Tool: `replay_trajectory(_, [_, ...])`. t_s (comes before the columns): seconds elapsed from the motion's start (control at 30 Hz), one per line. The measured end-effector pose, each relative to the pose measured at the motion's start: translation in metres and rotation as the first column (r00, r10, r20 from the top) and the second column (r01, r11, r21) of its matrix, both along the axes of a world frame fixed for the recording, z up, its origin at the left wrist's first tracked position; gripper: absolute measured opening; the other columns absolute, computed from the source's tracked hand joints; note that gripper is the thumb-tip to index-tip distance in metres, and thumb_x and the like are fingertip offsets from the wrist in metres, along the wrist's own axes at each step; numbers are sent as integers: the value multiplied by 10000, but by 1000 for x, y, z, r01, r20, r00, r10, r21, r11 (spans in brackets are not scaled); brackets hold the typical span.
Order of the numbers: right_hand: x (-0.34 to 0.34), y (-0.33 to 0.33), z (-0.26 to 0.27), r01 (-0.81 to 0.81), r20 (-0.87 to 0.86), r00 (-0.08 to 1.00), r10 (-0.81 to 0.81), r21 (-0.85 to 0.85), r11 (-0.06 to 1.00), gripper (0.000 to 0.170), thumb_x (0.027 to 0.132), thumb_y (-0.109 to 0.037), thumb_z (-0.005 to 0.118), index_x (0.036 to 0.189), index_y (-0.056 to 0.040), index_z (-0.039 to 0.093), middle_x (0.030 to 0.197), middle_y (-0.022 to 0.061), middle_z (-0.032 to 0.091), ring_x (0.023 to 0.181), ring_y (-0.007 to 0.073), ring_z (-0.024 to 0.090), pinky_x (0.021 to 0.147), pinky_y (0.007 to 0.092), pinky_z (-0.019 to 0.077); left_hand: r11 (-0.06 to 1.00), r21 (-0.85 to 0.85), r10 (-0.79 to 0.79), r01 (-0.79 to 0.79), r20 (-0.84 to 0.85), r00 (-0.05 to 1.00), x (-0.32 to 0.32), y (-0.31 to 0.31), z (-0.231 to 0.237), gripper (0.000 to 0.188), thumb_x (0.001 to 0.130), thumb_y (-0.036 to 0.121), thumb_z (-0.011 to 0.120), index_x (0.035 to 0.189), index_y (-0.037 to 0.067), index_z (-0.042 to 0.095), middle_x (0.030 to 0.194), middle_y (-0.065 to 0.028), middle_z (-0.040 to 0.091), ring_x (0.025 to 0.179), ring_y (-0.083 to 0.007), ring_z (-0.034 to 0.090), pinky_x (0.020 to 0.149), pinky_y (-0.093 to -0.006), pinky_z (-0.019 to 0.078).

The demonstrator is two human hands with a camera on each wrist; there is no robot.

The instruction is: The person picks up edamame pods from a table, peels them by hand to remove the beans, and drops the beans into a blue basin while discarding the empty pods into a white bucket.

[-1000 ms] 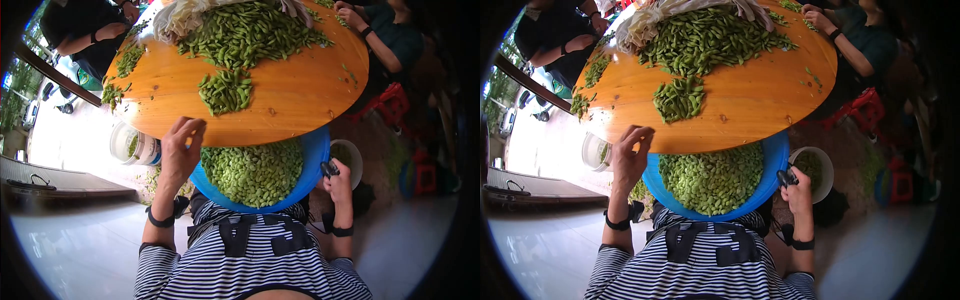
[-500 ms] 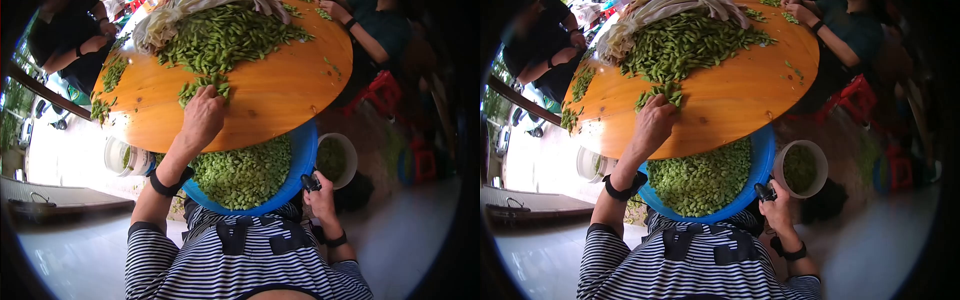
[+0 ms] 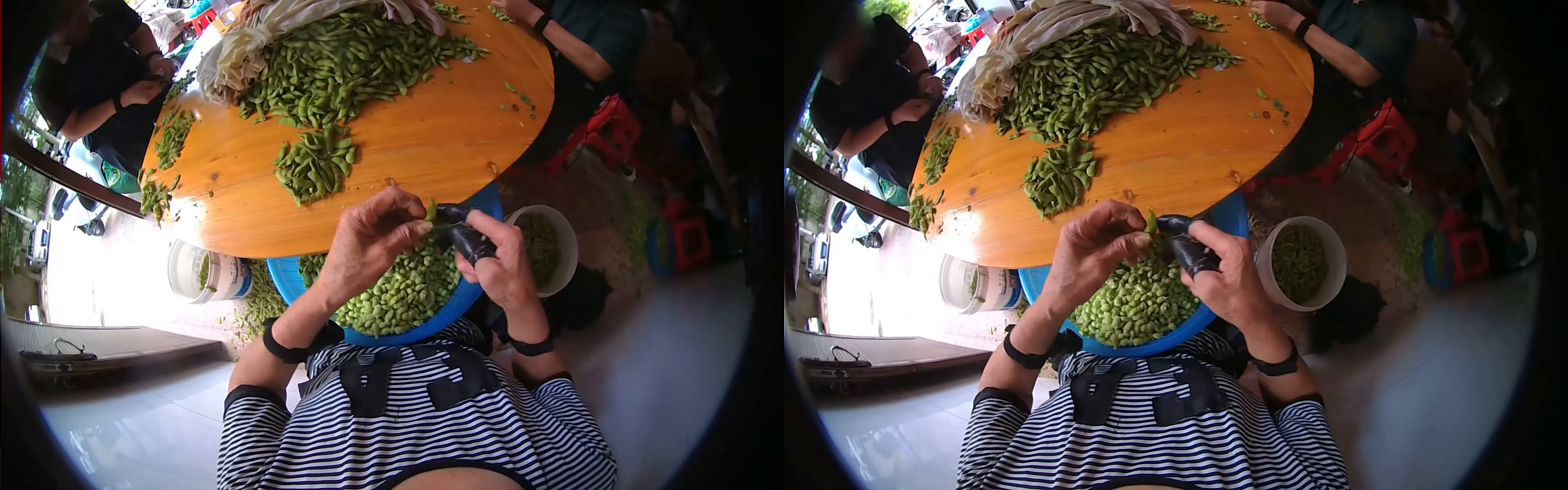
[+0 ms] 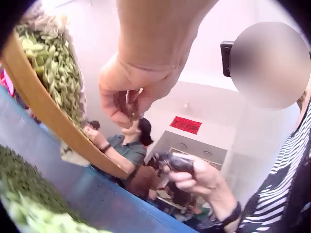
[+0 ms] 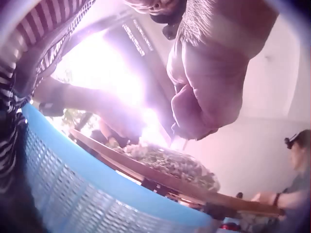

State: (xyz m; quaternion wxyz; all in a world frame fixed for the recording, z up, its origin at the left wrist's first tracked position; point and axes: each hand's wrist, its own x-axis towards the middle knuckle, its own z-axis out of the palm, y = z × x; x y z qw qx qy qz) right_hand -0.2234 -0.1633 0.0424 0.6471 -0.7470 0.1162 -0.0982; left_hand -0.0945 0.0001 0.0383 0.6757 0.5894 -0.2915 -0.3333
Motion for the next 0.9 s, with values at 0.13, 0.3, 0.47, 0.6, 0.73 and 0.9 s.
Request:
replay_trajectory(0.13, [4,7,-8,-80,79,996,52,403,912,300,728,6,430,955,49,622,588,-9,493,491,24,402,443,197,343,998,-40,48,-48,-11,999,-6,0,-2,112,887,33,657,977,9,595,826,12,610,724,-51,564,638,-208,475])
replay_trajectory(0.3, [7,6,-12,-86,71,995,65,348,934,258,741,6,411,900,51,608,571,-11,471,493,21,382,429,197,315,997,-42,74,-71,64,995,-11,-1,-13,109,880,-4,651,979,-6,606,862,-28,640,763,-70,602,643,-209,489])
replay_trajectory(0.47, [12,5,-19,-94,85,994,67,379,921,246,748,10,406,891,54,601,565,-18,457,492,19,370,431,193,310,985,-19,173,-173,240,955,-13,-4,-18,94,844,-32,660,919,-5,609,779,-26,636,720,-79,591,650,-227,478])
replay_trajectory(0.6, [8,4,-14,-142,129,987,97,415,899,256,746,13,406,904,49,604,586,-18,458,509,18,381,442,193,320,988,10,138,-154,393,909,-12,-1,-18,109,855,-67,650,941,-20,604,859,-14,631,838,-68,598,768,-220,485])
replay_trajectory(0.73, [9,7,-9,-90,86,994,69,270,959,249,749,-10,420,906,51,604,607,-20,450,520,20,386,447,196,328,989,15,128,-145,388,913,-12,-3,-21,106,850,-67,657,934,-26,607,866,-15,631,844,-68,600,774,-224,486])
replay_trajectory(0.9, [7,5,-23,-134,179,980,81,307,942,255,773,2,412,920,54,614,599,-23,439,512,23,378,442,194,318,972,-162,155,-168,-91,984,-18,-7,-23,128,851,-21,667,919,26,570,755,-28,641,661,-123,602,612,-229,476])
